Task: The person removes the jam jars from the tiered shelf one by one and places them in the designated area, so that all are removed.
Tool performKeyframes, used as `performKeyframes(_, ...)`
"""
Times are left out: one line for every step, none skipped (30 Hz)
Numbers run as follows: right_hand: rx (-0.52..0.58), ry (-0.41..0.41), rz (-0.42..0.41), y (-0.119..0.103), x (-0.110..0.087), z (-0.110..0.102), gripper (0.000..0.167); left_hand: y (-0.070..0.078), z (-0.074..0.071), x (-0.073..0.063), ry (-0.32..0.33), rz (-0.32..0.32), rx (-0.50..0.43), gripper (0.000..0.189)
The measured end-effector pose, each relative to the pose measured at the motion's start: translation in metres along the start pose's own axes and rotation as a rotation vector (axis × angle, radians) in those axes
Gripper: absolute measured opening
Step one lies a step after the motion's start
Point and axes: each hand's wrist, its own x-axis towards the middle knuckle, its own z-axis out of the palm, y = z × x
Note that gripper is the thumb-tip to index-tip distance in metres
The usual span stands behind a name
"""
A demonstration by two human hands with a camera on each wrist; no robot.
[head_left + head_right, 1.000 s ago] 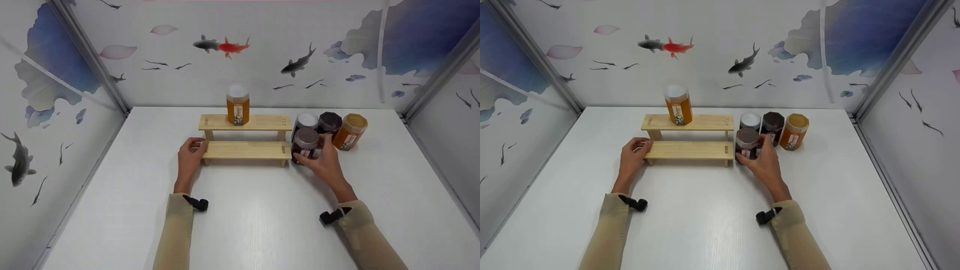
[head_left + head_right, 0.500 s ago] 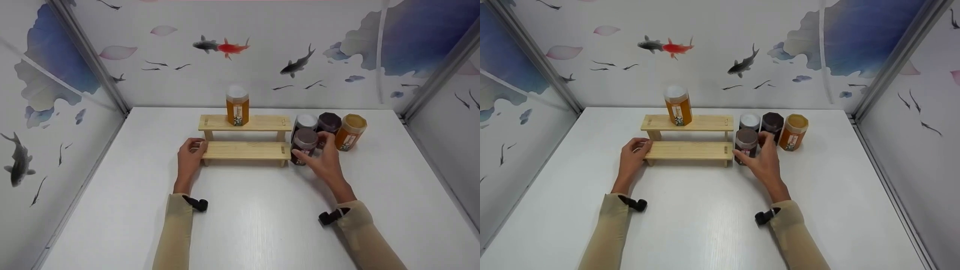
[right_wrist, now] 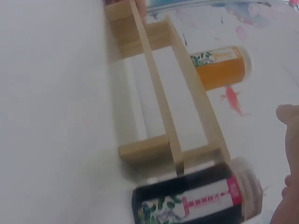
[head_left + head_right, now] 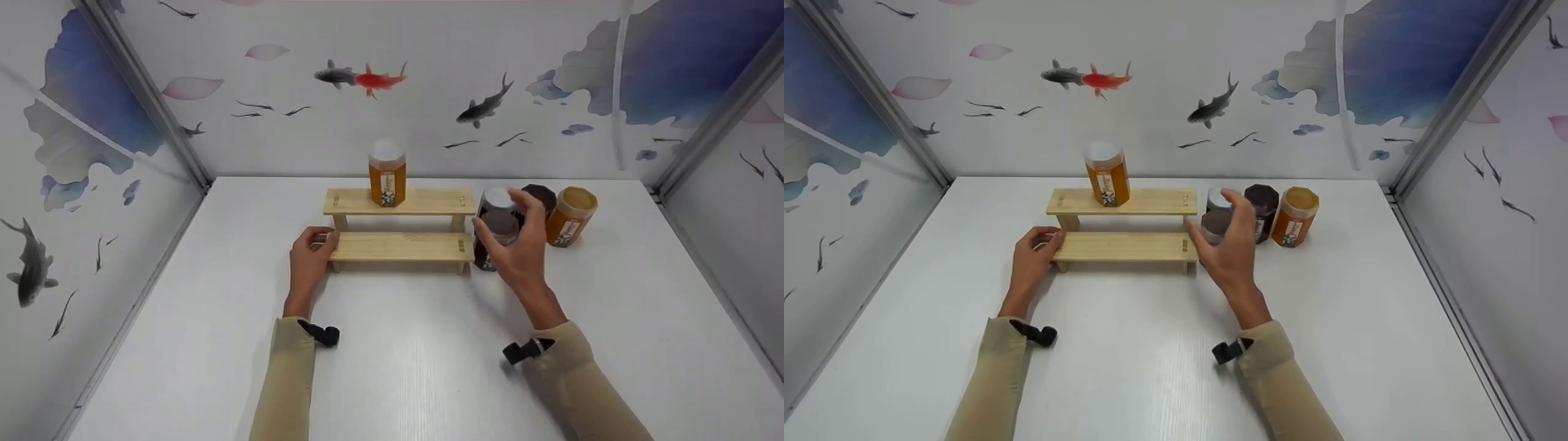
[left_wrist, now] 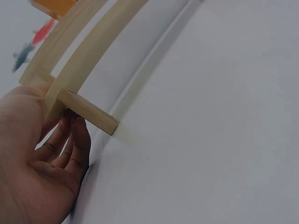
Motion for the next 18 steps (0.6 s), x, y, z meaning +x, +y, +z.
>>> performKeyframes(0.018, -0.005, -0.009, -0.005, 0.001, 0.007, 0.071, 0.0, 0.0, 0.0, 0.001, -0.001, -0.001, 0.03)
performKeyframes(0.034, -0.013, -0.016, -0.009, 0.002, 0.013, 0.07, 0.0, -0.001, 0.0, 0.0, -0.002, 0.0, 0.03)
performKeyframes(0.049, -0.022, -0.021, -0.014, 0.003, 0.02, 0.069, 0.0, -0.001, -0.001, -0.002, -0.004, 0.0, 0.03)
performKeyframes(0.066, -0.034, -0.022, -0.018, 0.005, 0.028, 0.068, 0.0, -0.001, -0.001, -0.003, -0.003, 0.0, 0.03)
performKeyframes(0.082, -0.047, -0.021, -0.022, 0.006, 0.035, 0.068, 0.0, -0.001, -0.001, -0.007, -0.005, 0.001, 0.03)
performKeyframes(0.096, -0.061, -0.019, -0.027, 0.008, 0.042, 0.068, 0.0, -0.002, 0.0, -0.009, -0.005, 0.001, 0.03)
performKeyframes(0.111, -0.078, -0.013, -0.031, 0.009, 0.049, 0.069, 0.0, -0.001, -0.001, -0.01, -0.004, -0.001, 0.03)
performKeyframes(0.124, -0.094, -0.005, -0.034, 0.011, 0.056, 0.07, 0.0, -0.001, -0.001, -0.012, -0.006, -0.004, 0.03)
performKeyframes(0.138, -0.112, 0.008, -0.038, 0.012, 0.062, 0.071, 0.0, -0.001, -0.001, -0.012, -0.004, -0.009, 0.03)
performKeyframes(0.154, -0.129, 0.026, -0.041, 0.014, 0.069, 0.073, 0.0, -0.001, -0.001, -0.012, -0.004, -0.013, 0.029)
performKeyframes(0.17, -0.147, 0.046, -0.044, 0.016, 0.075, 0.074, 0.0, -0.001, -0.001, -0.012, -0.003, -0.016, 0.029)
performKeyframes(0.183, -0.166, 0.065, -0.046, 0.017, 0.082, 0.075, -0.001, -0.001, -0.001, -0.009, -0.002, -0.018, 0.029)
performKeyframes(0.198, -0.185, 0.086, -0.047, 0.019, 0.087, 0.075, -0.001, -0.001, -0.002, -0.008, -0.002, -0.02, 0.028)
performKeyframes(0.209, -0.203, 0.106, -0.049, 0.02, 0.093, 0.077, -0.001, -0.001, -0.002, -0.006, -0.001, -0.02, 0.028)
performKeyframes(0.217, -0.22, 0.125, -0.05, 0.022, 0.098, 0.078, -0.001, -0.001, -0.002, -0.003, 0.0, -0.02, 0.028)
performKeyframes(0.228, -0.236, 0.14, -0.051, 0.024, 0.103, 0.079, -0.001, -0.001, -0.001, -0.003, 0.001, -0.016, 0.028)
performKeyframes(0.236, -0.252, 0.154, -0.053, 0.026, 0.107, 0.08, -0.001, -0.001, -0.001, -0.003, 0.003, -0.014, 0.028)
performKeyframes(0.243, -0.265, 0.167, -0.054, 0.028, 0.111, 0.082, -0.001, -0.002, -0.001, -0.004, 0.005, -0.012, 0.028)
